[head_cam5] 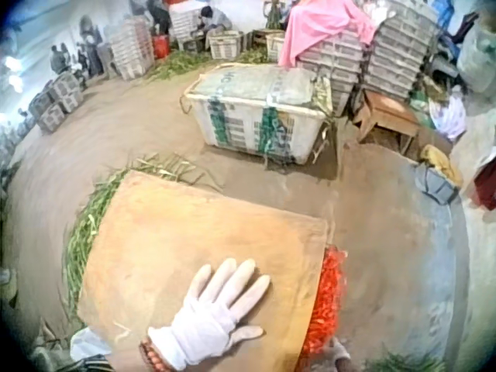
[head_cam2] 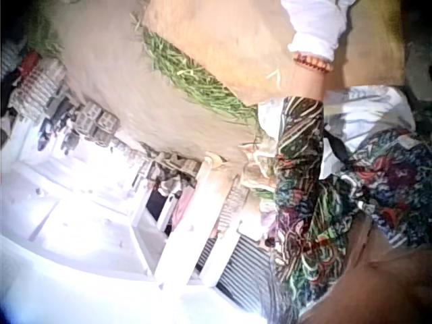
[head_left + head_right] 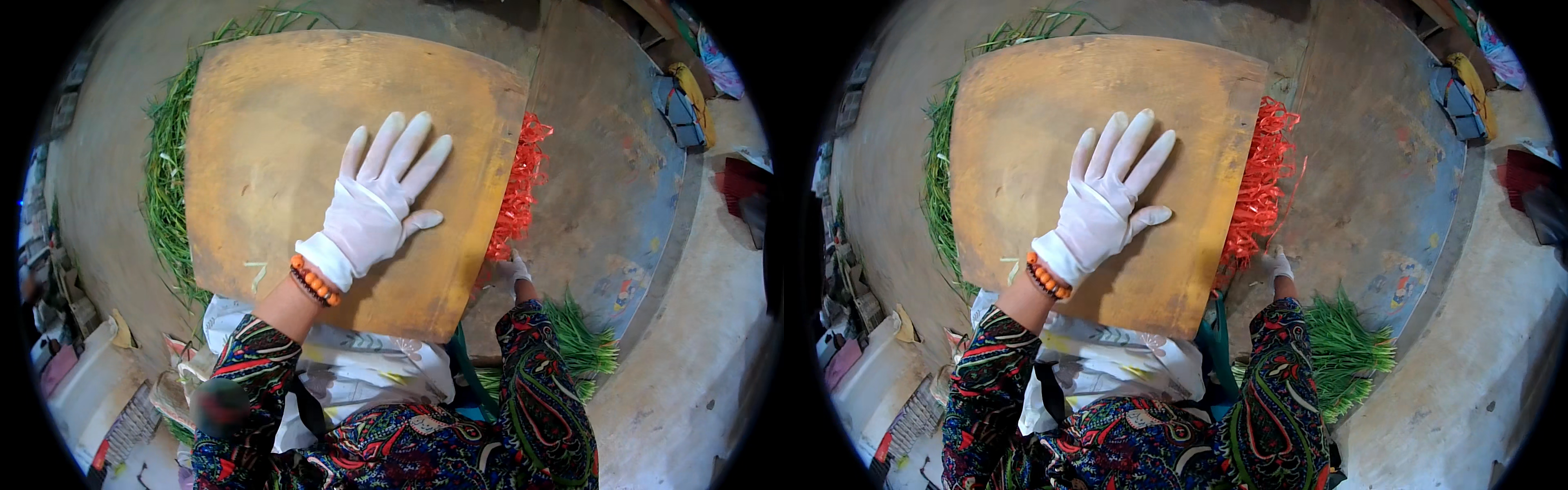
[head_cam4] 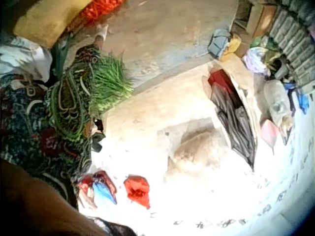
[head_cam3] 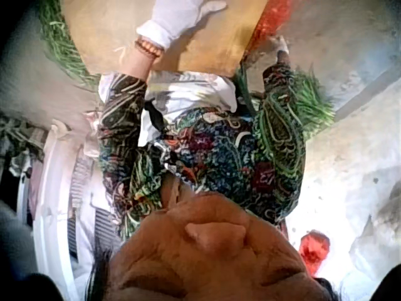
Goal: The person cleans and bundles green onions by hand by stripping away outer layers, aligning the stalks on a board, and tying them into bunches with red bands.
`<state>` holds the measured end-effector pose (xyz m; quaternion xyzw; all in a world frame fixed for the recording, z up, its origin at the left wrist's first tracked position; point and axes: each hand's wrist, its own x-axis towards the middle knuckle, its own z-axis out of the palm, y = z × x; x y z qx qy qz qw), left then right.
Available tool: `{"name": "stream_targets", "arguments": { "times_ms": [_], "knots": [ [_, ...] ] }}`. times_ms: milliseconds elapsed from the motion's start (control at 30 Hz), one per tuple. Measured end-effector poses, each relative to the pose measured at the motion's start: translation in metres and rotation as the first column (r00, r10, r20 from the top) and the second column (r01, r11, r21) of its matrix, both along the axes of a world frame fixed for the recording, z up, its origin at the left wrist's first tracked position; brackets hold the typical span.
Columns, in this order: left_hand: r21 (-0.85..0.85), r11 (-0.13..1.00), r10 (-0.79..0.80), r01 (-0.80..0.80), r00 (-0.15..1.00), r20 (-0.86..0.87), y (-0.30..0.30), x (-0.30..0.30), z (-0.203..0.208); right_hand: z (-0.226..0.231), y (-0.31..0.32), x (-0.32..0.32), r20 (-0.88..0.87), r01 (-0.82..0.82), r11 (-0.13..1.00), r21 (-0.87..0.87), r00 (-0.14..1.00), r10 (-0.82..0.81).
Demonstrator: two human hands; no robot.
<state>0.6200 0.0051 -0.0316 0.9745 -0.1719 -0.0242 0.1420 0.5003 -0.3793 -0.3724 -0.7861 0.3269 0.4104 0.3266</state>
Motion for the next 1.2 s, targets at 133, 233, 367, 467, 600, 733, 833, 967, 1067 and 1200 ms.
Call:
{"name": "stream_targets", "arguments": {
  "times_ms": [133, 233, 367, 467, 600, 733, 833, 967, 1067, 1200],
  "knots": [
    [0.176, 0.984, 0.008, 0.003, 0.998, -0.062, 0.005, 0.001, -0.016, -0.045, 0.004, 0.002, -0.045, 0.276, 0.960, 0.038, 0.961, -0.274],
    [0.202, 0.978, -0.028, 0.045, 0.996, -0.083, -0.004, 0.008, -0.020, -0.094, -0.025, -0.010, -0.062, 0.503, 0.860, 0.079, 0.864, -0.500],
    [0.149, 0.989, 0.019, 0.000, 0.992, -0.127, 0.004, 0.011, -0.013, -0.155, -0.034, -0.013, -0.031, 0.643, 0.748, 0.166, 0.762, -0.647],
    [0.117, 0.993, 0.029, -0.016, 0.993, -0.118, 0.001, 0.011, -0.016, -0.158, -0.030, -0.024, -0.091, 0.700, 0.697, 0.156, 0.713, -0.695],
    [0.130, 0.991, 0.055, -0.037, 0.988, -0.143, 0.004, 0.010, -0.013, -0.145, -0.015, -0.020, -0.136, 0.735, 0.654, 0.180, 0.677, -0.723],
    [0.081, 0.997, 0.027, -0.015, 0.988, -0.152, 0.002, 0.012, -0.016, -0.115, -0.036, -0.020, -0.115, 0.763, 0.601, 0.237, 0.637, -0.762],
    [0.076, 0.996, 0.050, -0.037, 0.984, -0.172, 0.004, 0.010, -0.008, -0.076, -0.031, -0.002, -0.098, 0.727, 0.573, 0.380, 0.647, -0.756],
    [0.001, 0.999, 0.034, -0.034, 0.990, -0.140, 0.003, 0.007, -0.013, 0.017, -0.049, 0.067, 0.068, 0.553, 0.399, 0.731, 0.524, -0.849],
    [0.082, 0.997, 0.009, -0.004, 0.998, -0.059, 0.006, 0.003, -0.015, 0.140, -0.003, 0.141, 0.158, 0.543, 0.419, 0.727, 0.462, -0.873],
    [0.041, 0.999, 0.004, -0.003, 1.000, -0.014, 0.002, 0.004, -0.014, 0.113, -0.038, 0.149, 0.392, 0.087, 0.986, 0.142, 0.910, -0.137]
  ]
}}
